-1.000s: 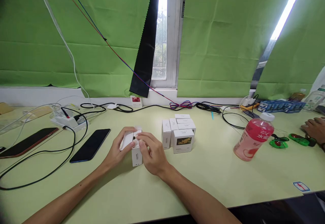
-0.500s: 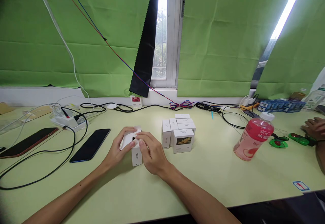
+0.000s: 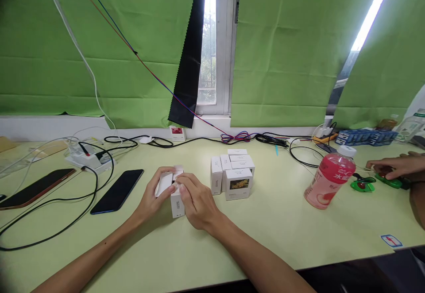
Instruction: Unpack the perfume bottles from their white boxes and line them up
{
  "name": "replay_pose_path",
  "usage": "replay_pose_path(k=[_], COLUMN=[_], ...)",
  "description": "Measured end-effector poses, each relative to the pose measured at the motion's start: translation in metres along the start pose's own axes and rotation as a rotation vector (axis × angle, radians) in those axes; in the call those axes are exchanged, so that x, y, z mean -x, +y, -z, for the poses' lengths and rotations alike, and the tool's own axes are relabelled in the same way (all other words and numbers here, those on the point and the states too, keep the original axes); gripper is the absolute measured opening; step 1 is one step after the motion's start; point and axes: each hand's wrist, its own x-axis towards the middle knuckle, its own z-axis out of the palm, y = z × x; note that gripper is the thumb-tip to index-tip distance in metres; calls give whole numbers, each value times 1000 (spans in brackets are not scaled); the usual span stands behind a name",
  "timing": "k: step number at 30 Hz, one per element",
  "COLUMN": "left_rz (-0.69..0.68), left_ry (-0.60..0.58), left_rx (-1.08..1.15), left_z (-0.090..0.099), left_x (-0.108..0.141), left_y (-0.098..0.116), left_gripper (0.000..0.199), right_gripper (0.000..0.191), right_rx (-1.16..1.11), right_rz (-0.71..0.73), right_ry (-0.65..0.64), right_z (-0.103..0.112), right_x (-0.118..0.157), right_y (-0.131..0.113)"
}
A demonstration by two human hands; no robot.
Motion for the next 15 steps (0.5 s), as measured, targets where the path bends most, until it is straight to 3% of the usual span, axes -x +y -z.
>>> replay_pose_path(k=[15], left_rz=[25], left_ry=[-33], left_rx=[34], left_z=[2], left_x=[0], left_y=[3], left_gripper=[30], right_gripper=[30], right_rx=[-67], right_rz=[56], right_ry=[24], right_z=[-2], right_x=[3], right_y=[3])
